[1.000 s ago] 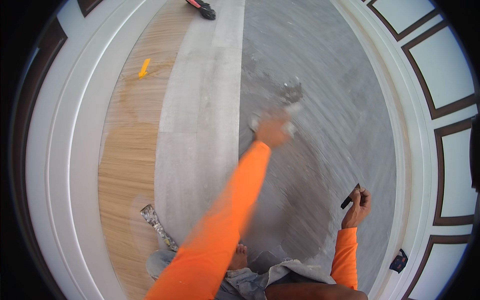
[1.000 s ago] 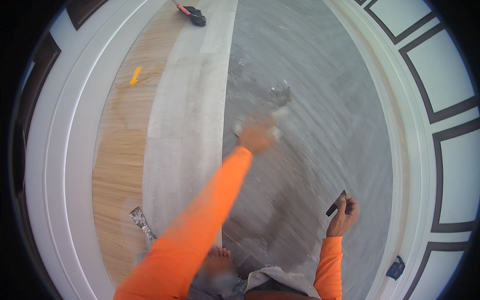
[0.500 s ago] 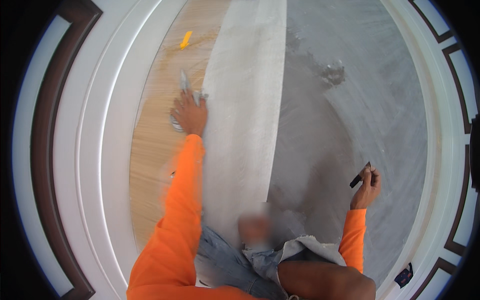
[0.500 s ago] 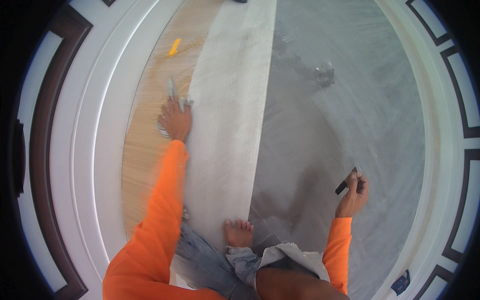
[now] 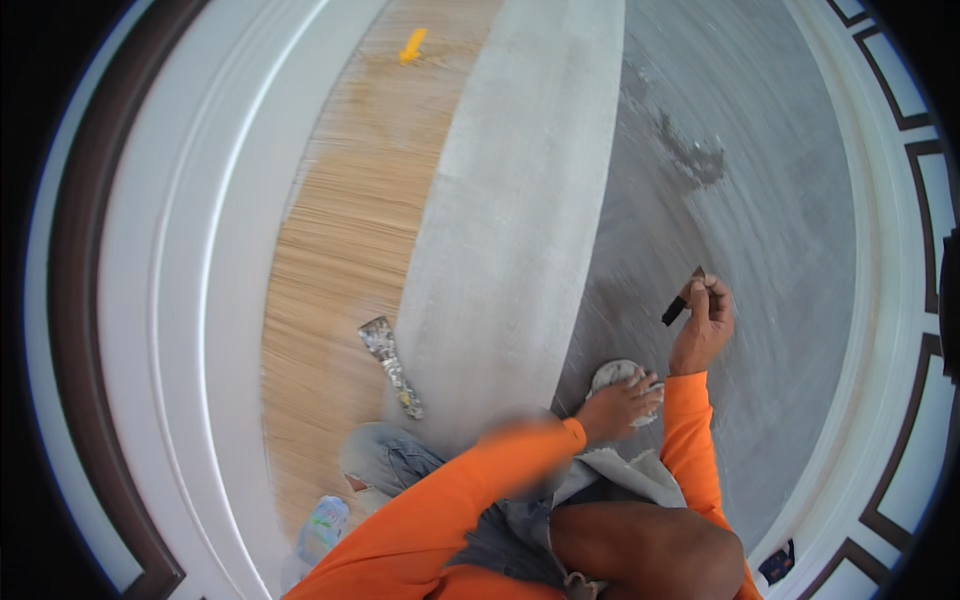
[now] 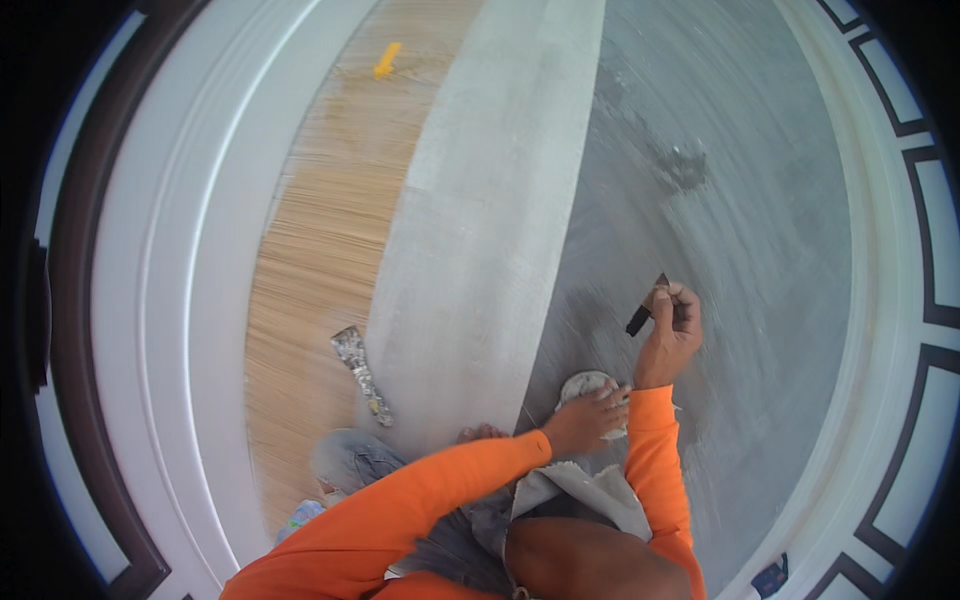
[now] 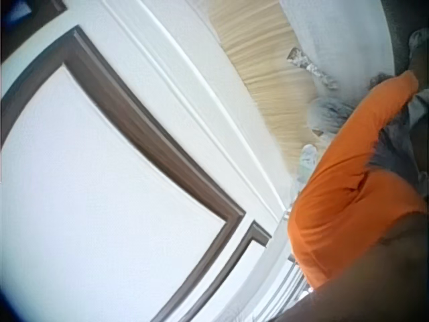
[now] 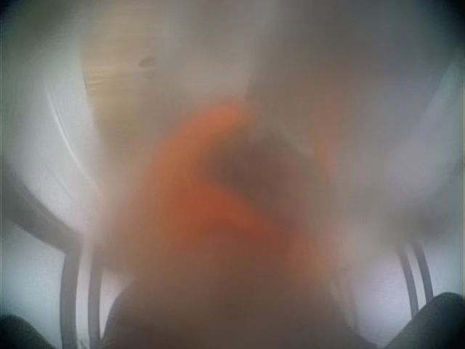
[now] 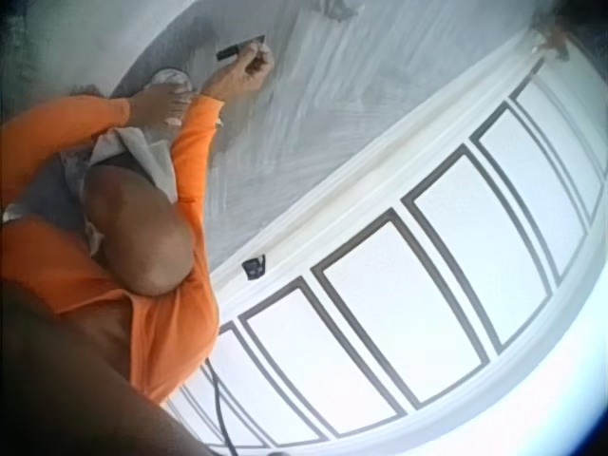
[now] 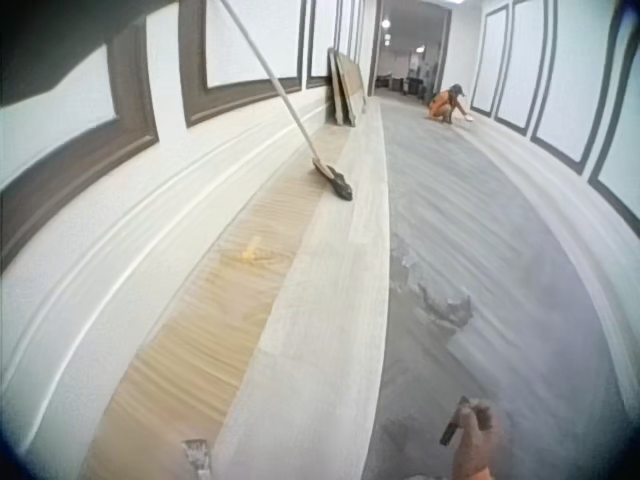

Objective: The person is sitting on the floor applying grout to the gaps between light-colored wood-look tiles. They use a small metal tool to spread the grout and a cloth to wipe away excess material from the tile surface.

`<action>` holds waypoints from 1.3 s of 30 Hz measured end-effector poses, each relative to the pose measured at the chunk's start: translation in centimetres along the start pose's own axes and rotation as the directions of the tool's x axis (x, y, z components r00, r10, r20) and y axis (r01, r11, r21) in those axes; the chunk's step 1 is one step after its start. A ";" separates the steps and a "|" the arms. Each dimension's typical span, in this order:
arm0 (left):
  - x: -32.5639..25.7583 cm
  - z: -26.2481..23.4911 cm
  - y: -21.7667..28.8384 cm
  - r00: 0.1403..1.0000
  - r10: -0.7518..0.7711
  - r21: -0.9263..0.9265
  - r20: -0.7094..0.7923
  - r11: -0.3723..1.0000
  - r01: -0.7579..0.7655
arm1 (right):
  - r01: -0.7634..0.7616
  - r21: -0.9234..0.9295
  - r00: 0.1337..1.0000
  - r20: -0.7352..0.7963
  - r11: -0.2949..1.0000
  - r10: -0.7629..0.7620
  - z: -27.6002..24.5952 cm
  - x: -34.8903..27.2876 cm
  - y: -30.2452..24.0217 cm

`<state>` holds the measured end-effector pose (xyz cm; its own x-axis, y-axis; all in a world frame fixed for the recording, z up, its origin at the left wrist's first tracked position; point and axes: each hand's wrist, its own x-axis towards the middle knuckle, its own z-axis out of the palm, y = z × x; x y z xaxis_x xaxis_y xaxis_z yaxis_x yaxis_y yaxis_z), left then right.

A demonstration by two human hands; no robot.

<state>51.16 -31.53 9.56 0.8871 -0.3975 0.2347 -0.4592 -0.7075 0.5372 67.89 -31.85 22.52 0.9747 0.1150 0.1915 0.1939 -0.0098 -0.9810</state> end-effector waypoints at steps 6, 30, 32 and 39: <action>1.0 -9.3 -14.9 0.908 -0.267 -0.053 -0.323 0.963 0.264 | -0.034 -0.115 0.994 -0.111 0.993 0.021 -1.3 -0.5 -1.2; -37.7 -27.2 -9.9 -0.175 -0.631 -0.357 -0.756 0.174 0.918 | -0.738 0.309 0.674 0.313 0.599 0.669 7.9 -0.9 5.4; -40.3 -24.4 -6.2 -0.261 -0.617 -0.394 -0.742 0.087 0.915 | -0.748 0.298 0.663 0.380 0.593 0.646 9.7 -0.3 4.7; -48.6 -18.9 -0.3 -0.422 -0.423 -0.334 -0.802 -0.268 0.904 | -0.715 0.185 0.673 0.444 0.675 0.591 14.4 1.2 3.9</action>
<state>9.06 -0.99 13.27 -0.1424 0.9354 0.3237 0.9405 0.0259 0.3389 68.23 -17.45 18.45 0.7214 0.5128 -0.4655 -0.5864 0.0946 -0.8045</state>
